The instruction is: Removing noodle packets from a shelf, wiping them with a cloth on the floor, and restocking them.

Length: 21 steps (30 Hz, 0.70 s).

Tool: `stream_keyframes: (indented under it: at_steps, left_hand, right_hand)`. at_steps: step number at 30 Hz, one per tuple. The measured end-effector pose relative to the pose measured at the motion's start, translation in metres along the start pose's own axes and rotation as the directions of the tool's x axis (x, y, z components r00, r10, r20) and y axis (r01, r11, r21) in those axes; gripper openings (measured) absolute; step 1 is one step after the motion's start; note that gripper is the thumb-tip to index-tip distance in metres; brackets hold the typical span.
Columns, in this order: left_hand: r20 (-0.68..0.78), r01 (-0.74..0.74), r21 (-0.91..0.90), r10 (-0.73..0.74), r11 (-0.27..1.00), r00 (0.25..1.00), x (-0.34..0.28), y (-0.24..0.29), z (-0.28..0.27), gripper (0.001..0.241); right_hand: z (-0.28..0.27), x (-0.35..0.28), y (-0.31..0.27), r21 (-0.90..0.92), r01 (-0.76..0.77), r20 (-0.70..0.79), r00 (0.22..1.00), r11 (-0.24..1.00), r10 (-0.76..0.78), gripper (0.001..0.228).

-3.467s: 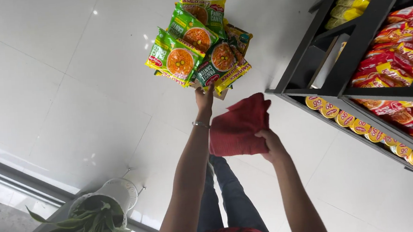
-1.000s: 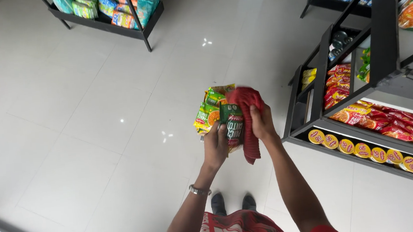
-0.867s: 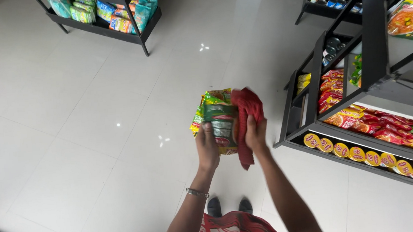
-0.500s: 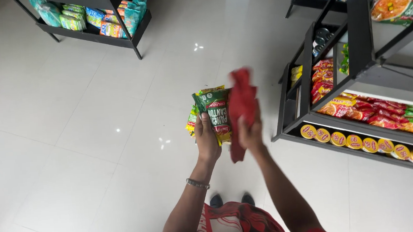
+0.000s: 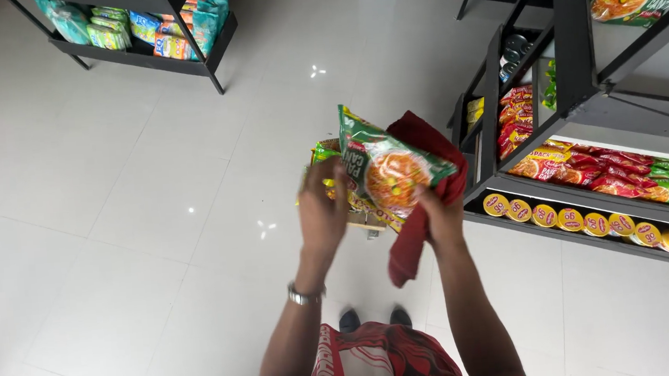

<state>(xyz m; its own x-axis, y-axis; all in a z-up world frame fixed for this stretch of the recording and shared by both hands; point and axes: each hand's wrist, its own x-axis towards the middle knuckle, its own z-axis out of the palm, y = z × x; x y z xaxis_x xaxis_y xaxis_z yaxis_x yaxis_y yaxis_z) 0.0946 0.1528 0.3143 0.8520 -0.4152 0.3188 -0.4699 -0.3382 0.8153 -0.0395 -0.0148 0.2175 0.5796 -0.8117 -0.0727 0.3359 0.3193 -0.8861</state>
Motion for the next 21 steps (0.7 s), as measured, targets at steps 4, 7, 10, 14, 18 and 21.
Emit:
stream_keyframes:
  at_steps: [4,7,10,14,18,21]
  left_hand:
    - [0.077,-0.204,-0.287,0.235,0.936,0.969,-0.024,-0.012,0.015,0.056]
    - [0.495,0.522,-0.793,-0.168,0.314,0.852,-0.028,-0.045,0.034,0.070]
    - [0.556,0.557,-0.828,-0.036,0.067,0.831,-0.035,-0.073,0.041,0.068]
    - [0.533,0.532,-0.843,-0.011,0.083,0.846,-0.040,-0.077,0.044,0.058]
    - [0.463,0.474,-0.872,-0.105,0.123,0.880,-0.046,-0.079,0.049,0.053]
    - [0.349,0.349,-0.937,0.001,0.031,0.937,-0.042,-0.063,0.037,0.050]
  right_hand:
    - [0.045,-0.043,0.008,-0.084,0.329,0.335,0.899,0.941,-0.284,0.064]
    - [0.069,-0.057,0.002,-0.316,0.716,0.622,0.652,0.622,-0.434,0.063]
    - [0.083,-0.052,-0.012,-0.418,0.840,0.723,0.539,0.347,-0.433,0.063]
    - [0.093,-0.029,-0.030,-0.515,0.791,0.668,0.612,0.331,-0.424,0.059]
    - [0.066,0.006,0.000,-0.488,0.259,0.330,0.939,0.834,-0.098,0.053]
    - [0.029,0.012,0.067,-0.422,-0.027,0.152,0.983,0.906,0.100,0.046]
